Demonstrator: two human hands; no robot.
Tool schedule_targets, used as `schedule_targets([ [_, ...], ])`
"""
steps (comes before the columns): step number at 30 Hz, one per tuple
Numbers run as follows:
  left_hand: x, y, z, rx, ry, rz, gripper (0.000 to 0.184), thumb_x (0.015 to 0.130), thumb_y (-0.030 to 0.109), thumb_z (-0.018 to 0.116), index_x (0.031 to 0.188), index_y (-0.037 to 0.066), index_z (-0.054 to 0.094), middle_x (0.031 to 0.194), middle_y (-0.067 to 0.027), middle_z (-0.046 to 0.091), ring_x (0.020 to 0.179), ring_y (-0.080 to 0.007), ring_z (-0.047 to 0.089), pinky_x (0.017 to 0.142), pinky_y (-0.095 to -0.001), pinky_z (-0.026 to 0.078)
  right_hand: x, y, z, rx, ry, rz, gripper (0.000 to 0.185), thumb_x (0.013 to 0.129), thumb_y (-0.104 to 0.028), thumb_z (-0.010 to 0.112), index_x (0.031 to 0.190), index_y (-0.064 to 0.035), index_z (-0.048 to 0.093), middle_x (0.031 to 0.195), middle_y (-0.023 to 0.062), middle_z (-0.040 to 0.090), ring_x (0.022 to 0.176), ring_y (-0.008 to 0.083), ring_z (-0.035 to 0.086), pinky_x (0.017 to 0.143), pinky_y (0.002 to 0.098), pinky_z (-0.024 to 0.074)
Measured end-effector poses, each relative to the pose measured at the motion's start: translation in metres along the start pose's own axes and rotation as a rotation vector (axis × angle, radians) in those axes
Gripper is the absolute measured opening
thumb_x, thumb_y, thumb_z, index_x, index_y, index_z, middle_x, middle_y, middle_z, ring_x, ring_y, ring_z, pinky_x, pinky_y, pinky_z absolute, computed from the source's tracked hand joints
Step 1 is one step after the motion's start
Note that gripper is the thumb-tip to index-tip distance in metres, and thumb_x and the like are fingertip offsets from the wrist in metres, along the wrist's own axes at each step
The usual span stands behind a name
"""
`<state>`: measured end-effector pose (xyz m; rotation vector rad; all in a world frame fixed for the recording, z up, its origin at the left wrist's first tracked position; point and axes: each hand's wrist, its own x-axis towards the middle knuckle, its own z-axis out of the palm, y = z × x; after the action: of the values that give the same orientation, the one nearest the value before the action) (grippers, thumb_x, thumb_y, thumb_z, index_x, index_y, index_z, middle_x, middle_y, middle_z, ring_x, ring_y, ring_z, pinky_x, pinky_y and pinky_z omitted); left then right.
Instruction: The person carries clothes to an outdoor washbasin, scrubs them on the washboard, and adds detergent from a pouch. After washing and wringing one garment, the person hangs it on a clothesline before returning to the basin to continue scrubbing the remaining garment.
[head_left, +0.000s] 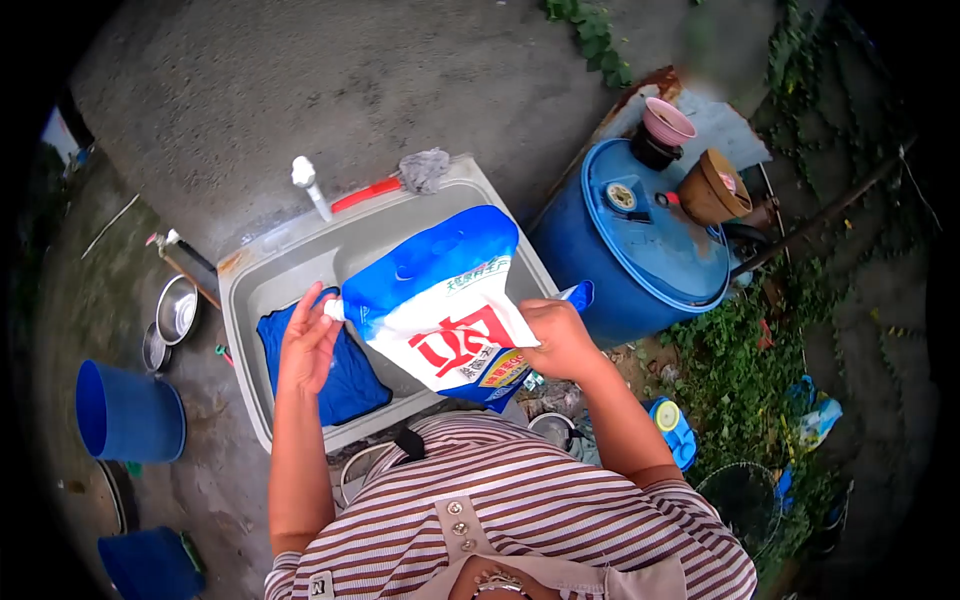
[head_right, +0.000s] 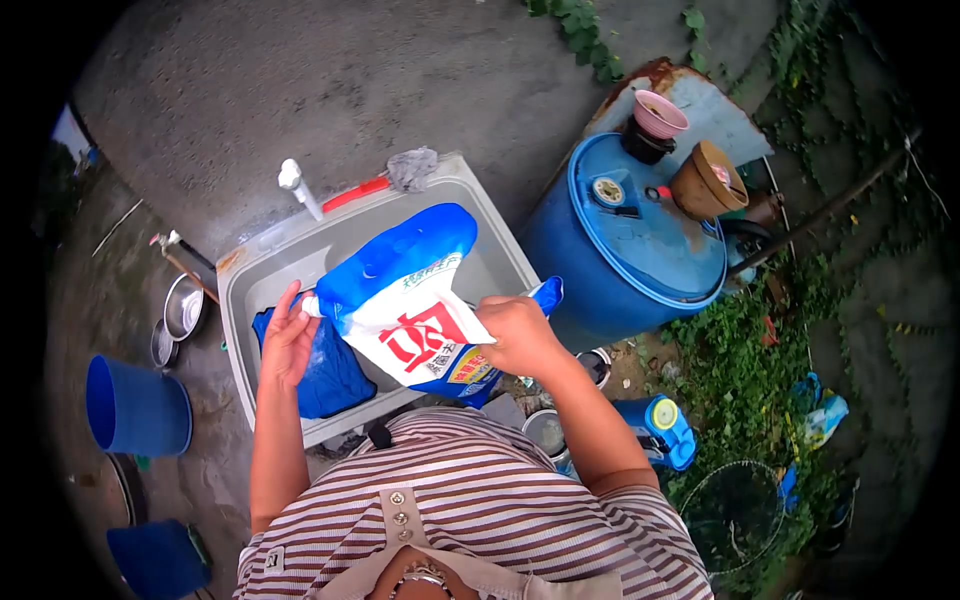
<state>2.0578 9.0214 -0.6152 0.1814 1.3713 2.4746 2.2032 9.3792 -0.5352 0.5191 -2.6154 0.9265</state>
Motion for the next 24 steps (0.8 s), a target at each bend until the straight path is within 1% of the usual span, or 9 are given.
schedule_targets([
  [4,0.017,-0.002,0.022,-0.275,-0.036,-0.175,0.053,0.100,0.006,0.062,0.150,0.001,0.046,0.138,-0.0128,0.061,0.123,-0.0214,0.062,0.110,-0.0371,0.050,-0.017,0.005,-0.014,0.026,0.029,0.054,0.022,0.063,-0.003,0.069,0.085,-0.0080,0.071,0.074,0.0111,0.061,0.074,0.0346,0.065,0.064,0.0451,0.0505],
  [8,0.045,-0.020,0.044,-0.088,-0.085,-0.209,0.056,0.098,0.001,0.060,0.152,0.004,0.045,0.147,-0.0127,0.056,0.121,-0.0187,0.063,0.107,-0.0365,0.052,-0.036,0.022,-0.027,0.023,0.100,0.114,0.022,0.064,-0.004,0.069,0.085,-0.0087,0.071,0.075,0.0110,0.062,0.074,0.0343,0.065,0.064,0.0450,0.0507],
  [9,0.049,-0.018,0.057,-0.105,-0.131,-0.188,0.064,0.095,-0.001,0.059,0.155,0.006,0.039,0.152,-0.0163,0.049,0.130,-0.0247,0.058,0.113,-0.0410,0.047,-0.041,0.028,-0.033,0.011,0.124,0.151,0.021,0.065,-0.004,0.069,0.086,-0.0090,0.071,0.075,0.0111,0.062,0.074,0.0342,0.065,0.063,0.0450,0.0507],
  [10,0.052,-0.018,0.070,-0.098,-0.141,-0.190,0.064,0.095,-0.001,0.059,0.155,0.006,0.039,0.152,-0.0163,0.049,0.130,-0.0247,0.058,0.113,-0.0410,0.047,-0.047,0.036,-0.038,0.010,0.136,0.155,0.021,0.065,-0.004,0.069,0.086,-0.0090,0.071,0.075,0.0111,0.062,0.074,0.0342,0.065,0.063,0.0450,0.0507],
  [12,0.056,-0.019,0.097,-0.284,-0.240,-0.256,0.072,0.092,0.000,0.057,0.159,0.006,0.032,0.157,-0.0201,0.041,0.141,-0.0326,0.047,0.119,-0.0452,0.040,-0.059,0.056,-0.046,0.006,0.306,0.212,0.017,0.070,-0.003,0.068,0.086,-0.0084,0.071,0.076,0.0114,0.063,0.074,0.0333,0.065,0.063,0.0435,0.0511],
  [13,0.059,-0.024,0.103,-0.215,-0.224,-0.254,0.074,0.091,0.004,0.057,0.159,0.006,0.029,0.159,-0.0220,0.037,0.148,-0.0378,0.037,0.123,-0.0482,0.033,-0.063,0.067,-0.051,0.027,0.414,0.214,0.015,0.073,-0.002,0.068,0.086,-0.0083,0.071,0.077,0.0121,0.064,0.073,0.0327,0.063,0.062,0.0423,0.0511],
  [16,0.064,-0.041,0.111,-0.126,-0.142,-0.288,0.071,0.093,0.004,0.057,0.158,0.005,0.030,0.158,-0.0214,0.038,0.147,-0.0362,0.039,0.122,-0.0479,0.034,-0.070,0.092,-0.086,0.118,0.723,0.281,0.025,0.083,0.003,0.068,0.105,-0.0071,0.076,0.086,0.0128,0.072,0.083,0.0255,0.071,0.071,0.0340,0.0532],
  [20,0.051,-0.069,0.083,-0.042,0.055,-0.371,0.053,0.097,0.009,0.058,0.149,0.004,0.046,0.140,-0.0148,0.057,0.126,-0.0272,0.058,0.110,-0.0412,0.047,-0.076,0.138,-0.148,0.334,1.031,0.456,0.019,0.091,-0.001,0.071,0.109,0.0021,0.074,0.100,0.0067,0.074,0.089,0.0126,0.067,0.074,0.0287,0.0518],
  [24,0.016,-0.080,0.038,0.058,0.284,-0.377,0.045,0.097,0.014,0.061,0.141,0.005,0.053,0.128,-0.0073,0.064,0.113,-0.0202,0.064,0.101,-0.0357,0.052,-0.075,0.199,-0.203,0.442,1.292,0.426,0.023,0.092,-0.007,0.074,0.113,0.0033,0.072,0.107,0.0067,0.073,0.093,0.0124,0.066,0.081,0.0269,0.0501],
])
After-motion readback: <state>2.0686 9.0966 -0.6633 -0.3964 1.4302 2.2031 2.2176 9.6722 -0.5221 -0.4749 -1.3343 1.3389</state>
